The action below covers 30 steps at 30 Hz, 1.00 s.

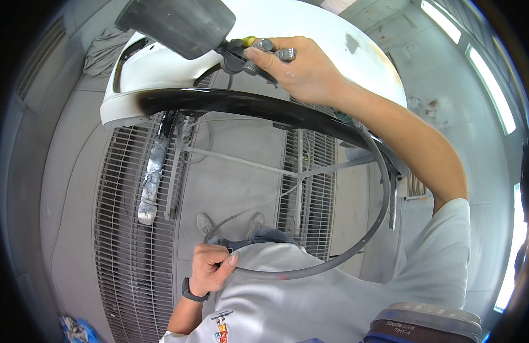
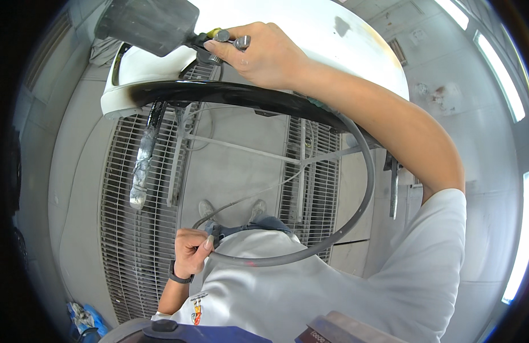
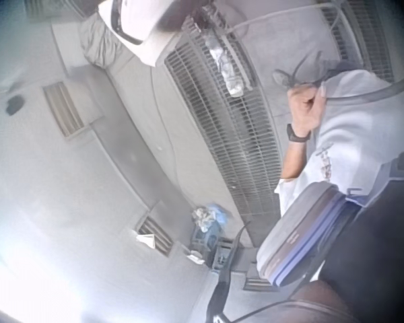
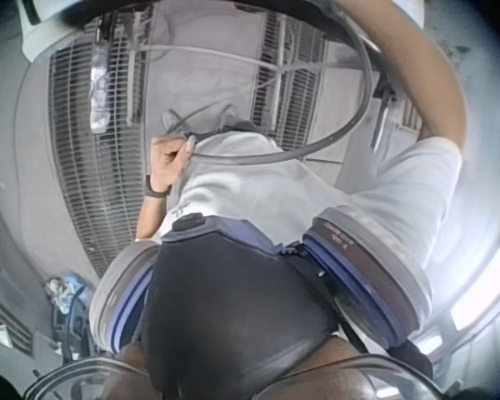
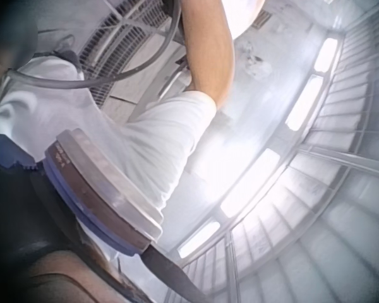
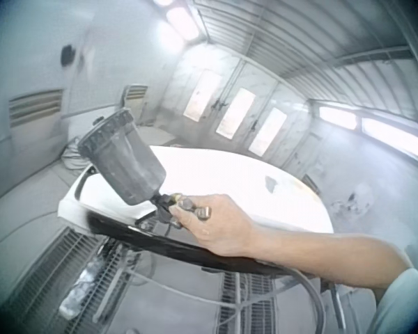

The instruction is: The person wipes a white car bumper with a yellow cloth, then uses a spray gun to apply black paint to the bumper's surface. The bumper is mounted on a stand in a paint booth.

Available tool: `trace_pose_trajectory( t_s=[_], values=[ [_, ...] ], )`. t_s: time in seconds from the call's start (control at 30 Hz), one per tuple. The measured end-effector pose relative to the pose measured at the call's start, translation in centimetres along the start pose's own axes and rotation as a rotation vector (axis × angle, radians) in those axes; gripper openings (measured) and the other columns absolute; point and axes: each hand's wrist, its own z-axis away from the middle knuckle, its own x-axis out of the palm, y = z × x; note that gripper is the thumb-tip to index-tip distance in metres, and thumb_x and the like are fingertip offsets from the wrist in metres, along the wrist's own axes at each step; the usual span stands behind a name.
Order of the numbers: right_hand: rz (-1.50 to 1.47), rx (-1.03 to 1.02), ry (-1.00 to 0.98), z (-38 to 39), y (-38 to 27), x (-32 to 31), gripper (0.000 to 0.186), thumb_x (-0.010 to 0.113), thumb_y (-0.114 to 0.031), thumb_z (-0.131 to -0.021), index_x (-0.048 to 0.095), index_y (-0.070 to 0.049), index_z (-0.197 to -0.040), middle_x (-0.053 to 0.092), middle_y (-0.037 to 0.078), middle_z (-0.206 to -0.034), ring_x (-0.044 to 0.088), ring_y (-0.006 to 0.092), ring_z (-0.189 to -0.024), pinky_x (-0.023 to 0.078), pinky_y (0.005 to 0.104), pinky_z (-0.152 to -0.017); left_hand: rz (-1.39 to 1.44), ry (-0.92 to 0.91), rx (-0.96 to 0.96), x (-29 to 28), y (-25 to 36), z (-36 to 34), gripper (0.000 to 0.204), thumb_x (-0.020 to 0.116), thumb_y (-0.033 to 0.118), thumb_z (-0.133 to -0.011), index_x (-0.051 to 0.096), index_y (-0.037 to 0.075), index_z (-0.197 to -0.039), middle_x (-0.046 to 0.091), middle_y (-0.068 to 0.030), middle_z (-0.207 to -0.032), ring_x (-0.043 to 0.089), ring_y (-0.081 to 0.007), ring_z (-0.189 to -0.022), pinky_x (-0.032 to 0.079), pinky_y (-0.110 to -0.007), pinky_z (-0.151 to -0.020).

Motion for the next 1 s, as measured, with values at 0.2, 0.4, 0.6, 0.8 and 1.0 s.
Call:
trace_pose_trajectory(
  t_s=[0.2, 0.4, 0.6, 0.8, 1.0],
  values=[
    [0.084, 0.175, 0.152, 5.0, 2.6, -2.0, 0.037, 0.063, -0.038, -0.102, 0.077, -0.004, -0.102, 0.062, 0.007, -0.064, 0.052, 0.0149, -0.059, 0.045, 0.0326, -0.06, -0.065, -0.105, -0.009, -1.0, -1.1, -1.0, 0.047, 0.064, 0.022, -0.098, 0.059, 0.0, -0.056, 0.049, -0.0091, -0.048, 0.047, -0.0214, -0.041, 0.033, -0.034, -0.045],
    [-0.062, 0.408, 0.237, 12.2, 5.4, -5.3, 0.033, 0.061, -0.033, -0.106, 0.07, -0.002, -0.115, 0.062, 0.0, -0.07, 0.048, 0.0067, -0.057, 0.041, 0.0253, -0.054, -0.092, -0.212, -0.002, 0.5, -1.1, -3.2, 0.045, 0.069, 0.017, -0.095, 0.053, 0.0, -0.056, 0.043, -0.0102, -0.048, 0.04, -0.0233, -0.041, 0.028, -0.036, -0.044],
    [-0.148, 0.561, 0.416, 19.7, 9.3, -8.5, 0.03, 0.061, -0.03, -0.107, 0.069, -0.001, -0.11, 0.058, 0.002, -0.07, 0.048, 0.0111, -0.066, 0.044, 0.0293, -0.063, -0.119, -0.337, -0.01, 4.2, -0.7, -5.9, 0.044, 0.074, 0.016, -0.091, 0.052, 0.0, -0.057, 0.043, -0.0121, -0.05, 0.039, -0.0259, -0.042, 0.029, -0.037, -0.045],
    [-0.128, 0.667, 0.591, 27.3, 15.7, -11.7, 0.041, 0.063, -0.039, -0.105, 0.07, -0.002, -0.122, 0.061, 0.001, -0.074, 0.049, 0.009, -0.067, 0.044, 0.0293, -0.064, -0.174, -0.491, -0.027, 9.1, -0.8, -8.7, 0.044, 0.074, 0.017, -0.092, 0.053, -0.001, -0.058, 0.044, -0.0126, -0.05, 0.04, -0.0257, -0.043, 0.031, -0.037, -0.045],
    [-0.21, 0.847, 0.717, 35.9, 21.3, -15.2, 0.047, 0.062, -0.042, -0.105, 0.069, -0.004, -0.132, 0.065, 0.0, -0.08, 0.054, 0.0078, -0.073, 0.047, 0.0274, -0.07, -0.217, -0.578, -0.017, 16.3, -0.9, -11.7, 0.037, 0.075, 0.015, -0.091, 0.06, -0.003, -0.062, 0.054, -0.0119, -0.053, 0.048, -0.0258, -0.044, 0.035, -0.035, -0.046]
  ],
)
